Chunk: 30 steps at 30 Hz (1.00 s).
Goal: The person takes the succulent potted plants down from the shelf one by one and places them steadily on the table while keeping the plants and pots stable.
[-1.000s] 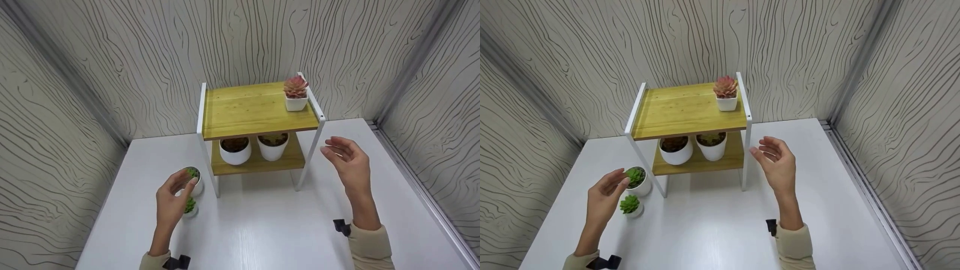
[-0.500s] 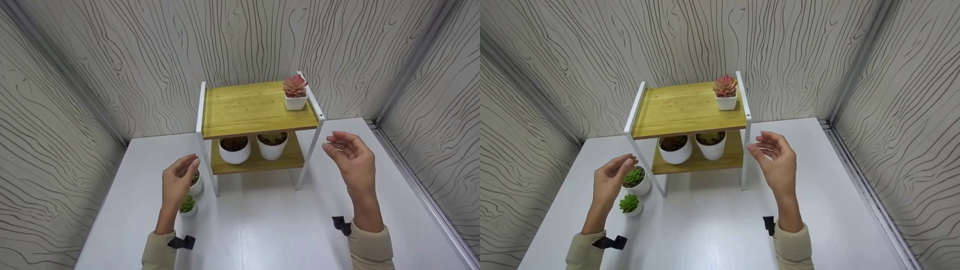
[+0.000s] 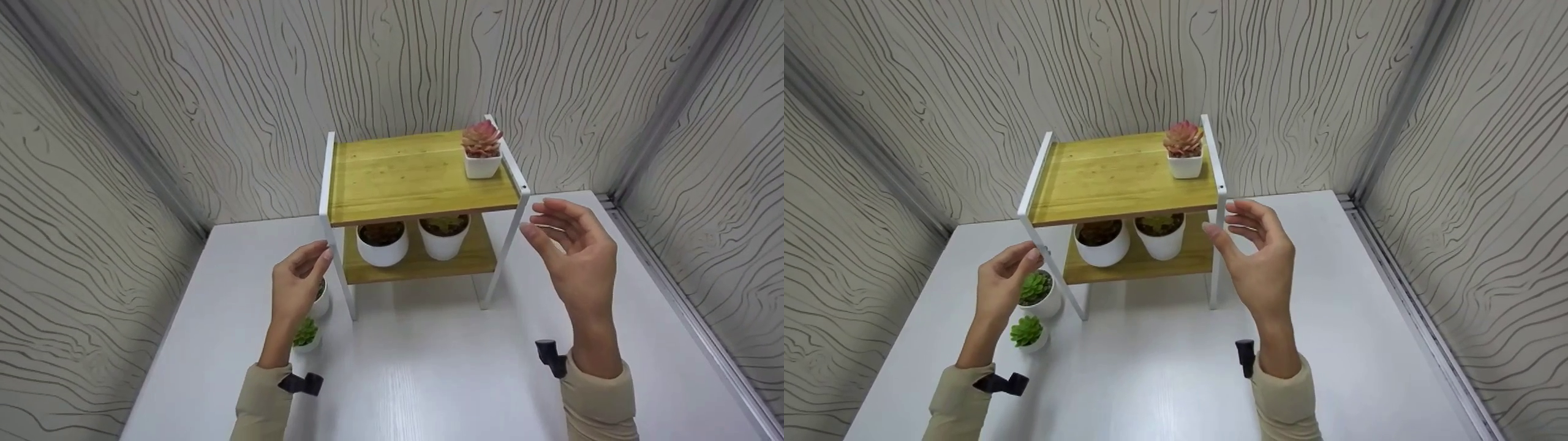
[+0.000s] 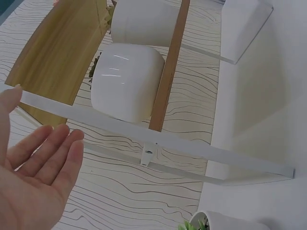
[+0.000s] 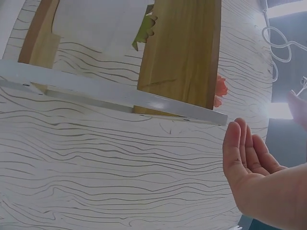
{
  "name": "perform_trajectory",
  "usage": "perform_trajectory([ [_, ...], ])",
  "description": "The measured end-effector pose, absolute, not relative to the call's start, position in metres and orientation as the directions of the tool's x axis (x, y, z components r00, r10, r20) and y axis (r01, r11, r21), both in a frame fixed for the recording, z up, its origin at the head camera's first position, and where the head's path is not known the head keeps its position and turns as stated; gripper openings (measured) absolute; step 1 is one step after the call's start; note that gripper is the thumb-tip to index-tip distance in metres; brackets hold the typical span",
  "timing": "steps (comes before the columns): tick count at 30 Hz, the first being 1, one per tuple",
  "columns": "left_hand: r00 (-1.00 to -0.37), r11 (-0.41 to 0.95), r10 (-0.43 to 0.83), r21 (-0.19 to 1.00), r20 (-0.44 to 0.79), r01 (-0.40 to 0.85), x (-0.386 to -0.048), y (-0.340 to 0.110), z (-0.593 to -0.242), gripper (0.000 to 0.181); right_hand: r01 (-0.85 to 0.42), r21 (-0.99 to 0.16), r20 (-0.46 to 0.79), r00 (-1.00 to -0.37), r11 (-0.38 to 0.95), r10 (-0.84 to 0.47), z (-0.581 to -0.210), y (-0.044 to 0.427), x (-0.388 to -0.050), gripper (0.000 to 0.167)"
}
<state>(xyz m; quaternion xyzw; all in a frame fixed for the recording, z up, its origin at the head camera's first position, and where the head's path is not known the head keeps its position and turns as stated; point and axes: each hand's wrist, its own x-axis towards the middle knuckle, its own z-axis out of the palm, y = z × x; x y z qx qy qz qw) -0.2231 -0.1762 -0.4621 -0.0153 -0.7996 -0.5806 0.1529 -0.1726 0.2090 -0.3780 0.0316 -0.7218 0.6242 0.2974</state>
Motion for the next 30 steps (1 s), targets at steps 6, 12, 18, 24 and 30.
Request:
perform_trajectory([
  [6, -0.957, 0.302, -0.158, 0.935, 0.242, 0.186, -0.227, -0.175, -0.456, 0.03, -0.46, -0.762, 0.62, -0.722, 0.456, 0.306, -0.366, 0.193, -0.17, 0.05],
  [12, -0.978, 0.236, -0.119, 0.961, 0.174, 0.143, -0.235, -0.175, -0.451, 0.029, -0.468, -0.715, 0.661, -0.694, 0.52, 0.285, -0.351, 0.179, -0.174, 0.048],
  [18, -0.975, 0.206, -0.109, 0.964, 0.193, 0.167, -0.237, -0.175, -0.451, 0.027, -0.442, -0.697, 0.663, -0.698, 0.565, 0.272, -0.346, 0.167, -0.188, 0.052],
  [24, -0.973, 0.189, -0.111, 0.965, 0.202, 0.179, -0.238, -0.175, -0.449, 0.021, -0.396, -0.707, 0.636, -0.718, 0.586, 0.282, -0.345, 0.157, -0.202, 0.059],
  [30, -0.977, 0.184, -0.106, 0.969, 0.187, 0.165, -0.237, -0.176, -0.446, 0.02, -0.377, -0.711, 0.631, -0.714, 0.593, 0.304, -0.346, 0.15, -0.214, 0.064],
])
